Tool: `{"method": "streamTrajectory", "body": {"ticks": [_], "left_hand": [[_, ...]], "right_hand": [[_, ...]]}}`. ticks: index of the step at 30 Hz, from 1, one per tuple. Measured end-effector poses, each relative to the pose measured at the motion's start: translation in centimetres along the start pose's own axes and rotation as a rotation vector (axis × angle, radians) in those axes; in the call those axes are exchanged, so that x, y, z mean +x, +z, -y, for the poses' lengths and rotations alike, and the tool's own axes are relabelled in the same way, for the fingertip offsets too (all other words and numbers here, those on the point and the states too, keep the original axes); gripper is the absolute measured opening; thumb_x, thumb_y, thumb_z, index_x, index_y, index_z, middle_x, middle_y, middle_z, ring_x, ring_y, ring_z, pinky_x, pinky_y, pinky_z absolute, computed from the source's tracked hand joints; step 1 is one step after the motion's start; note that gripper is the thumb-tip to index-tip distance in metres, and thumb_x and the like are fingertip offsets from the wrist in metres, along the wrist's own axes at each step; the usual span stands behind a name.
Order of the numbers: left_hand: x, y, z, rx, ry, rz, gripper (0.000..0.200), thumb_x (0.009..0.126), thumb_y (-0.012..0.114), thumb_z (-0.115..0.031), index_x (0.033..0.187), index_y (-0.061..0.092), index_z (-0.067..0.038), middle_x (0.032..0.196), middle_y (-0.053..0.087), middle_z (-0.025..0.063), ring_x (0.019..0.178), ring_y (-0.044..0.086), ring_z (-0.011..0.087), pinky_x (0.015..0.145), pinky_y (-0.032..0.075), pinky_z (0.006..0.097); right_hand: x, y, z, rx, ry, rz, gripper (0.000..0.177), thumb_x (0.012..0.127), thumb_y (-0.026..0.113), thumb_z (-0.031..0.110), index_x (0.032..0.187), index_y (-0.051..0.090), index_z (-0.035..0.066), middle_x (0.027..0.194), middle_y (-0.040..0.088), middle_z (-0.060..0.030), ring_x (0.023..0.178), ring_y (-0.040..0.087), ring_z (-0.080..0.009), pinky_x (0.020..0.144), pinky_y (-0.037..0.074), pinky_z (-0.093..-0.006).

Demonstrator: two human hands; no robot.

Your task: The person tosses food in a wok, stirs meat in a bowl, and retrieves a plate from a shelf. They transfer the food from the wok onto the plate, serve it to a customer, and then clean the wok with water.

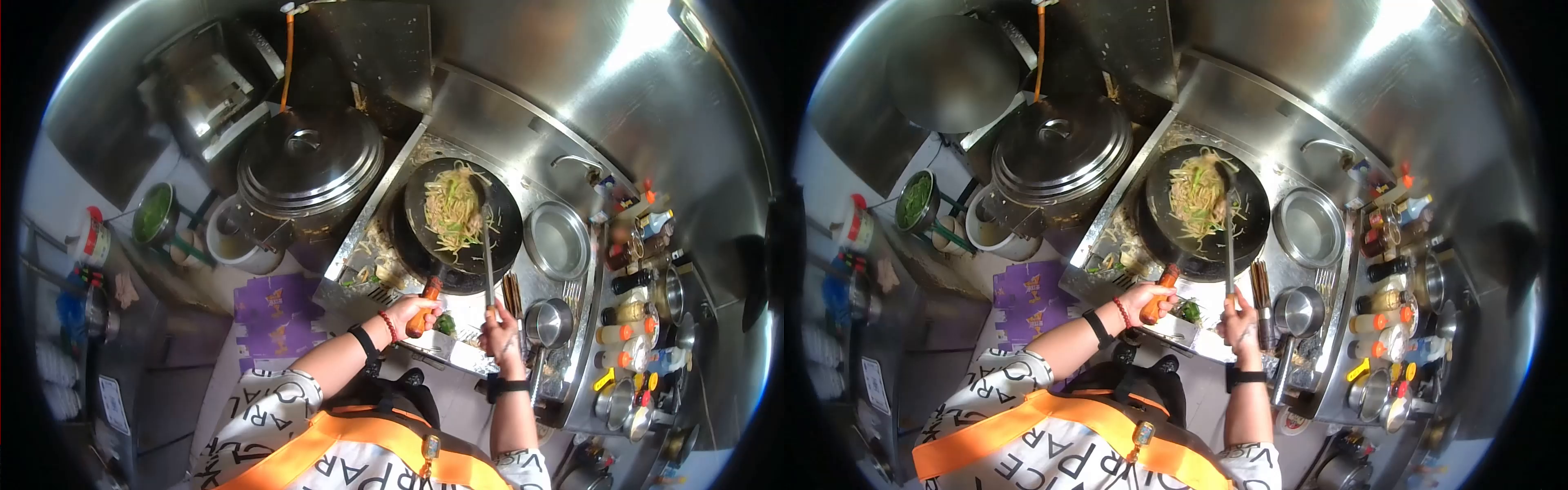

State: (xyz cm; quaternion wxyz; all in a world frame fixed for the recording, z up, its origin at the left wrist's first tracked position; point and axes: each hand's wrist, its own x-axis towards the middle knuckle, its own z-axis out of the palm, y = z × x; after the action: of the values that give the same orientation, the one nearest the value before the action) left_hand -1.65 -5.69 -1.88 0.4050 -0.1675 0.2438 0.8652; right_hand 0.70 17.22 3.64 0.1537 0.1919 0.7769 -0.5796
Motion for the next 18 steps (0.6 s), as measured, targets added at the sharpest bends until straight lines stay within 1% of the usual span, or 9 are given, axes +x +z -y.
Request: {"method": "streamTrajectory", "body": {"ticks": [1,3,7,9,12,13,14,15,18], "left_hand": [[-0.5,0.4,-0.2,0.081,0.037,-0.045,0.011,0.085,0.055,-0.008,0.090,0.046,-0.004,0.070,0.049,0.0020,0.055,0.047,0.0080,0.047,0.042,0.0225],[-0.9,0.1,0.2,0.247,0.119,-0.087,0.009,0.084,0.056,-0.007,0.084,0.047,-0.003,0.065,0.047,0.0009,0.051,0.046,0.0080,0.045,0.040,0.0234],[-7.7,1.3,-0.8,0.287,0.065,-0.077,0.008,0.084,0.052,-0.006,0.082,0.045,-0.004,0.062,0.045,0.0022,0.047,0.045,0.0094,0.041,0.039,0.0251],[-10.8,1.5,-0.9,0.353,0.019,-0.134,0.005,0.086,0.048,-0.007,0.087,0.044,-0.005,0.062,0.045,0.0027,0.046,0.045,0.0103,0.041,0.038,0.0244],[-8.2,0.9,-1.0,0.311,0.060,-0.018,0.005,0.084,0.049,-0.006,0.083,0.048,-0.002,0.059,0.047,0.0036,0.047,0.047,0.0108,0.041,0.038,0.0252],[-6.7,1.6,-1.4,0.407,0.130,-0.010,0.008,0.083,0.051,-0.007,0.077,0.048,-0.002,0.056,0.046,0.0032,0.047,0.047,0.0108,0.042,0.038,0.0260],[-4.8,1.6,-1.5,0.461,0.164,-0.096,0.009,0.083,0.051,-0.008,0.077,0.047,-0.003,0.056,0.044,0.0024,0.045,0.045,0.0106,0.043,0.038,0.0260],[-3.4,0.7,-0.8,0.324,0.117,-0.083,0.010,0.084,0.051,-0.008,0.076,0.047,-0.003,0.055,0.044,0.0017,0.043,0.043,0.0104,0.040,0.036,0.0256],[-8.7,1.0,1.6,0.225,0.098,-0.078,0.005,0.085,0.049,-0.005,0.081,0.045,-0.005,0.055,0.044,0.0027,0.041,0.042,0.0109,0.036,0.034,0.0250]], "right_hand": [[-0.4,0.9,-0.3,-0.079,-0.027,0.066,0.046,0.091,0.051,0.015,0.135,0.038,0.008,0.069,0.055,-0.0013,0.050,0.051,-0.0120,0.043,0.044,-0.0266],[-0.7,-1.0,-5.1,-0.515,-0.781,-0.099,0.046,0.088,0.055,0.008,0.131,0.041,0.005,0.078,0.062,-0.0069,0.065,0.059,-0.0183,0.060,0.050,-0.0291],[-13.9,-8.7,-2.7,-0.625,-0.304,-0.082,0.054,0.072,0.055,-0.016,0.123,0.052,0.003,0.100,0.062,-0.0088,0.091,0.059,-0.0160,0.078,0.047,-0.0272],[-16.2,-11.4,-0.3,0.430,0.348,-0.132,0.037,0.081,0.055,0.004,0.119,0.056,0.001,0.083,0.056,-0.0033,0.069,0.053,-0.0130,0.061,0.043,-0.0200],[-12.5,-15.8,-1.9,0.349,0.338,-0.086,0.047,0.087,0.050,0.019,0.130,0.044,0.001,0.074,0.049,-0.0013,0.060,0.046,-0.0120,0.055,0.039,-0.0200],[-10.1,-16.6,-3.4,-0.163,-0.141,0.126,0.045,0.089,0.048,0.021,0.129,0.044,0.000,0.076,0.049,0.0011,0.063,0.044,-0.0100,0.057,0.039,-0.0188],[-7.7,-15.0,-1.3,0.260,0.108,0.051,0.043,0.091,0.045,0.021,0.129,0.045,0.002,0.082,0.049,0.0038,0.069,0.043,-0.0080,0.065,0.038,-0.0179],[-6.3,-13.4,-0.7,-0.224,-0.208,0.070,0.039,0.089,0.048,0.010,0.128,0.048,0.004,0.086,0.050,0.0051,0.071,0.044,-0.0075,0.072,0.039,-0.0180],[-4.6,-12.0,-0.2,0.038,-0.145,-0.040,0.051,0.079,0.049,-0.015,0.127,0.049,0.003,0.102,0.055,0.0019,0.084,0.049,-0.0060,0.077,0.041,-0.0167]]}}
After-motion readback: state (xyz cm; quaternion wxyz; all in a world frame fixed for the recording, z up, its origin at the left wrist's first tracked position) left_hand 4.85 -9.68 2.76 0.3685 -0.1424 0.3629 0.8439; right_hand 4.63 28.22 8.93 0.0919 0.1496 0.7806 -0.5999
